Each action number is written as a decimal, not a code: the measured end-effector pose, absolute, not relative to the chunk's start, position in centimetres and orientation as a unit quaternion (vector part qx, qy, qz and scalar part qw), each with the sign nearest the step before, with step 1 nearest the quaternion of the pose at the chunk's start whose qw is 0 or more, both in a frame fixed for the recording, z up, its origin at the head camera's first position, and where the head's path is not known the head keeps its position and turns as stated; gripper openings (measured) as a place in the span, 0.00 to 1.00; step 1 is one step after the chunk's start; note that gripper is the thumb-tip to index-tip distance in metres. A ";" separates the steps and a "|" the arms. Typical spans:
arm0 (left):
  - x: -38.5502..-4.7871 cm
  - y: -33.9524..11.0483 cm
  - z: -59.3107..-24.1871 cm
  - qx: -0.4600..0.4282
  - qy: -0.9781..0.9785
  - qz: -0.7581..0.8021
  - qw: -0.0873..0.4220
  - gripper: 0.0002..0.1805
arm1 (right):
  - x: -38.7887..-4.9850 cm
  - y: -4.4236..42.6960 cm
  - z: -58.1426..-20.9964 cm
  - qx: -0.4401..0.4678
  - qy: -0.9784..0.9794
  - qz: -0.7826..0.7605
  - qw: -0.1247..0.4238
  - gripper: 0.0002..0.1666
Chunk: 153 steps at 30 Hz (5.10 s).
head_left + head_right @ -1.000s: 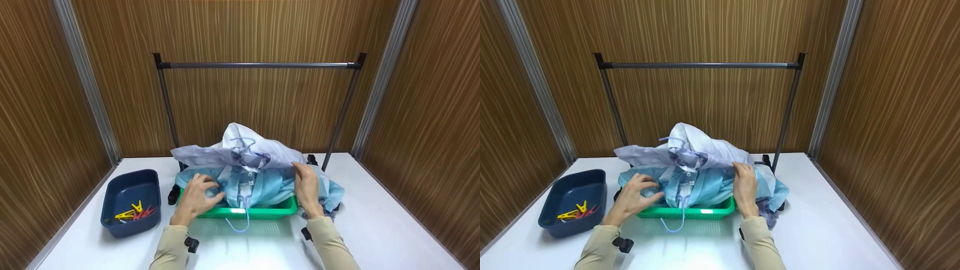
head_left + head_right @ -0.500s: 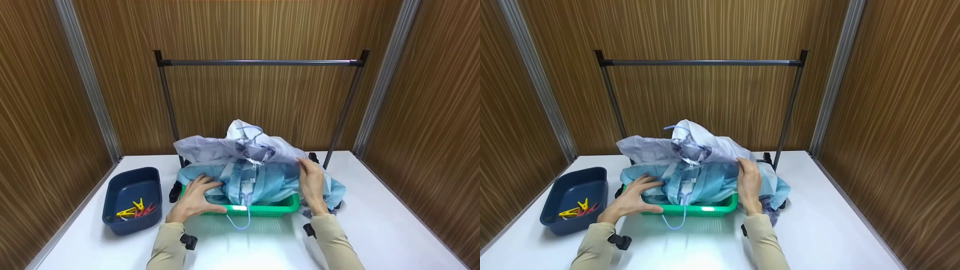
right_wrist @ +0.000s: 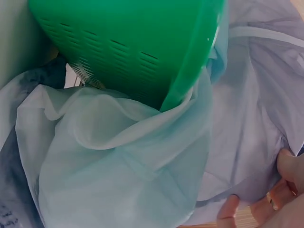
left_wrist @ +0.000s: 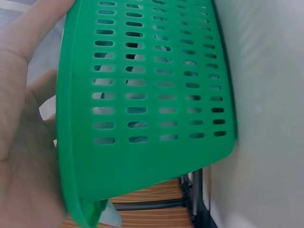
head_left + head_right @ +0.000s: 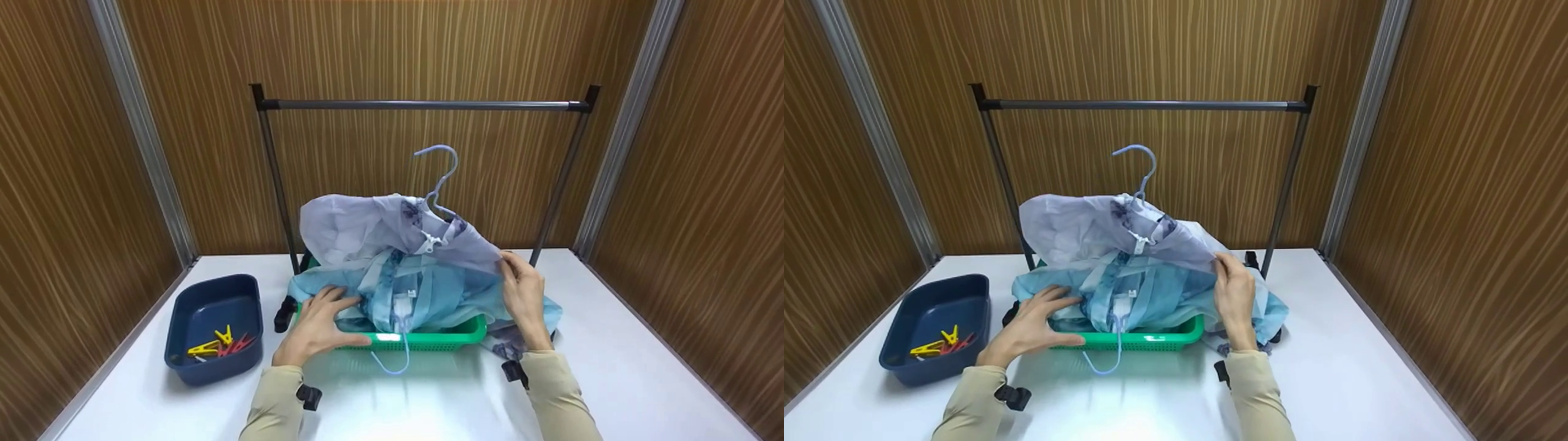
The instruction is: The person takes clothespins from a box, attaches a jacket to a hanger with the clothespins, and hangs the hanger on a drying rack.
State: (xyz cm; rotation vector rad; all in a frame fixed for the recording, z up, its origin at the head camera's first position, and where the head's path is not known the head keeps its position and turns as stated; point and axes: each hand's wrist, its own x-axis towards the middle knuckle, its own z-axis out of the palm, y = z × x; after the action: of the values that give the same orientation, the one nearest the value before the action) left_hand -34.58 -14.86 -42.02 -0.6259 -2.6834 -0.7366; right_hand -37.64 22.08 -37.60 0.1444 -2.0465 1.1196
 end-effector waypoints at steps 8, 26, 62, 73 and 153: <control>-34.0 -14.5 -41.3 -0.195 -0.944 -0.230 0.133 0.49 | -37.7 22.5 -37.7 0.039 -0.816 0.464 0.342 0.12; -33.1 -14.0 -40.6 -0.175 -0.955 -0.213 0.113 0.50 | -37.7 22.2 -37.9 0.014 -0.793 0.511 0.331 0.14; -36.1 -27.3 -41.8 0.065 -0.975 -0.190 0.096 0.20 | -38.0 21.8 -38.0 0.016 -0.774 0.553 0.308 0.14; -36.0 -29.7 -42.2 0.104 -0.977 -0.184 0.036 0.17 | -38.1 21.5 -38.0 0.021 -0.770 0.563 0.300 0.14; -35.5 -24.4 -38.7 0.026 -0.797 -0.411 0.442 0.12 | -37.9 21.8 -37.6 0.008 -0.767 0.569 0.296 0.13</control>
State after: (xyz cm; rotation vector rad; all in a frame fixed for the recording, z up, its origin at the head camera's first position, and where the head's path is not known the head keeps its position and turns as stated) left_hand -35.52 -24.37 -38.73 0.0654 -1.9772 -1.0200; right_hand -37.87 21.81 -37.61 0.0211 -2.0397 1.5139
